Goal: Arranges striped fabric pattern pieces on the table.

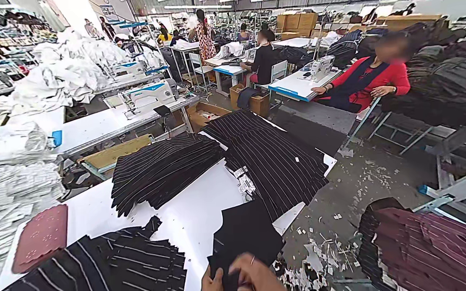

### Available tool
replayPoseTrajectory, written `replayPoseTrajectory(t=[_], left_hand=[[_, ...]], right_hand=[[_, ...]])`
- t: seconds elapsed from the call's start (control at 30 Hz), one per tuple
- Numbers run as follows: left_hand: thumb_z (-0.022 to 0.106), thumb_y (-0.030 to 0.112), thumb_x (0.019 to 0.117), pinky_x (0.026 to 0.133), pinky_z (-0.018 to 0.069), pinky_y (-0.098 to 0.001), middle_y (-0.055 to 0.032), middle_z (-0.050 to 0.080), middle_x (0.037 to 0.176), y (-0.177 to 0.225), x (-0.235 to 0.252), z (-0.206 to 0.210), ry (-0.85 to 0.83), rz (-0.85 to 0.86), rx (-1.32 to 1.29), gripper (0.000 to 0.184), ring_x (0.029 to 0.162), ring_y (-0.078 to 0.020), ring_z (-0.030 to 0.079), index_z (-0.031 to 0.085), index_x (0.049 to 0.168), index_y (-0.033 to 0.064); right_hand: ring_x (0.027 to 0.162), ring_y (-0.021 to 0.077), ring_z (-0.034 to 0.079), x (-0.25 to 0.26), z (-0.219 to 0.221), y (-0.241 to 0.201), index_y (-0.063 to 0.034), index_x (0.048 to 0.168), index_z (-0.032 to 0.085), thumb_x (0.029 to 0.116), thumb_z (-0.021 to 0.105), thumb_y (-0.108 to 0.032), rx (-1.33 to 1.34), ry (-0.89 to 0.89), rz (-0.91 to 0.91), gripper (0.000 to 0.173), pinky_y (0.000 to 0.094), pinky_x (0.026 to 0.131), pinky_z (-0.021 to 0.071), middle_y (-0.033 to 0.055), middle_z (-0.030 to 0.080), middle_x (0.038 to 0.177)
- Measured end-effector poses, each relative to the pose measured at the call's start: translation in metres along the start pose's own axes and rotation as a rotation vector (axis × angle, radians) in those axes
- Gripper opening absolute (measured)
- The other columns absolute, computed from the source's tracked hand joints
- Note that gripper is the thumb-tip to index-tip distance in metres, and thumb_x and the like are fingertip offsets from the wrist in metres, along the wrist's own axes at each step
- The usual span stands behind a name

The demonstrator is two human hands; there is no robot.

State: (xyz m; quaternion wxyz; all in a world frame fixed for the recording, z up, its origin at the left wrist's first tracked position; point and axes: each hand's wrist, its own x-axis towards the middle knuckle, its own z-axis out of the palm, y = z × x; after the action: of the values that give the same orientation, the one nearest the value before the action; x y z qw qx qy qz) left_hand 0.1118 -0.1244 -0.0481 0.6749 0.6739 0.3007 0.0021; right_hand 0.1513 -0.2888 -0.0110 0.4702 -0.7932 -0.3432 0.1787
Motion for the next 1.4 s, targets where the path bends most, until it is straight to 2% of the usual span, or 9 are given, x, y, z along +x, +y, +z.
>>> replayPoseTrajectory(t=[0.1,0.23,0.53,0.8,0.97,1.1,1.2,1.3,1.4], left_hand=[[0.036,0.001,0.1001,0.071,0.0568,-0.0206,0.0081,0.065,0.076,0.046,-0.049,0.002,-0.234,-0.034,-0.157,0.021,0.069,0.0028,0.064,0.057,0.105,0.0017],[0.045,0.029,0.1075,0.092,0.0536,-0.0193,0.0119,0.074,0.107,0.101,-0.078,-0.038,-0.738,0.526,-0.24,0.032,0.099,0.0034,0.066,0.075,0.111,0.0198],[0.08,0.008,0.0821,0.096,0.0522,-0.0575,-0.0135,0.077,0.101,0.059,-0.076,-0.063,-0.184,0.533,0.637,0.04,0.098,-0.0329,0.073,0.074,0.121,0.0064],[0.059,0.002,0.0849,0.084,0.0585,-0.0235,0.0047,0.076,0.098,0.082,-0.08,-0.147,0.308,0.706,0.308,0.023,0.091,0.0003,0.07,0.075,0.1,0.0058],[0.069,0.042,0.0928,0.076,0.0539,-0.0085,0.0245,0.073,0.097,0.11,-0.126,-0.21,0.222,0.847,-0.042,0.014,0.086,0.0111,0.066,0.077,0.104,0.0392],[0.074,0.031,0.0908,0.079,0.0573,-0.0139,0.0149,0.077,0.093,0.089,-0.119,-0.25,0.265,0.652,0.169,0.013,0.086,0.0057,0.07,0.08,0.098,0.0221],[0.069,0.015,0.0942,0.082,0.0558,-0.026,-0.0028,0.076,0.097,0.074,-0.069,-0.269,0.379,0.379,0.474,0.019,0.086,-0.0019,0.069,0.075,0.106,0.0025],[0.064,0.019,0.1016,0.053,0.0477,-0.0309,-0.0103,0.073,0.096,0.076,-0.009,-0.274,0.453,0.142,0.599,0.023,0.057,-0.0095,0.056,0.073,0.117,0.0049],[0.054,0.018,0.1067,0.073,0.0614,-0.0407,-0.0151,0.074,0.106,0.074,0.038,-0.256,0.529,0.037,0.637,0.027,0.076,-0.0211,0.073,0.069,0.123,0.0035]], right_hand=[[0.14,0.0402,0.048,0.022,-0.04,0.006,-0.0157,0.136,0.066,0.0751,0.078,-0.005,-0.322,0.176,-0.142,0.063,0.0581,0.113,0.0417,0.0187,0.053,0.15],[0.125,0.0329,0.064,0.023,-0.083,0.004,-0.0143,0.11,0.079,0.0836,0.063,0.006,-0.484,0.24,-0.081,0.037,0.0654,0.113,0.0375,0.0086,0.074,0.12],[0.1,0.0163,0.072,-0.013,-0.196,-0.058,-0.004,0.109,0.077,0.0865,0.059,-0.005,-0.43,0.758,-0.183,0.029,0.0366,0.091,0.0568,0.0108,0.076,0.108],[0.095,-0.0061,0.066,-0.001,-0.21,-0.068,-0.0025,0.106,0.074,0.0875,0.058,-0.003,-0.144,0.697,-0.247,0.024,0.0119,0.089,0.0522,-0.0024,0.075,0.103],[0.091,-0.0033,0.071,0.011,-0.201,-0.08,-0.0167,0.101,0.078,0.0967,0.057,-0.003,0.187,0.622,-0.362,0.026,0.0156,0.084,0.0577,-0.0124,0.078,0.101],[0.073,-0.0051,0.063,0.039,-0.193,-0.067,-0.0063,0.088,0.074,0.0969,0.064,-0.024,-0.255,0.573,-0.13,0.022,0.0186,0.071,0.0524,-0.0062,0.071,0.081],[0.065,0.0262,0.053,0.091,-0.166,-0.038,0.0063,0.073,0.057,0.1021,0.062,-0.036,-0.516,0.295,0.078,0.052,0.0473,0.064,0.0417,0.0155,0.054,0.067],[0.085,0.0327,0.067,0.156,-0.13,-0.01,0.0054,0.096,0.068,0.1069,0.054,-0.035,-0.49,0.05,0.295,0.044,0.0533,0.084,0.0494,0.0196,0.068,0.087],[0.101,0.0321,0.071,0.198,-0.094,0.016,-0.0038,0.123,0.071,0.1082,0.052,-0.026,-0.413,0.09,0.321,0.033,0.0531,0.097,0.0501,0.017,0.075,0.106]])
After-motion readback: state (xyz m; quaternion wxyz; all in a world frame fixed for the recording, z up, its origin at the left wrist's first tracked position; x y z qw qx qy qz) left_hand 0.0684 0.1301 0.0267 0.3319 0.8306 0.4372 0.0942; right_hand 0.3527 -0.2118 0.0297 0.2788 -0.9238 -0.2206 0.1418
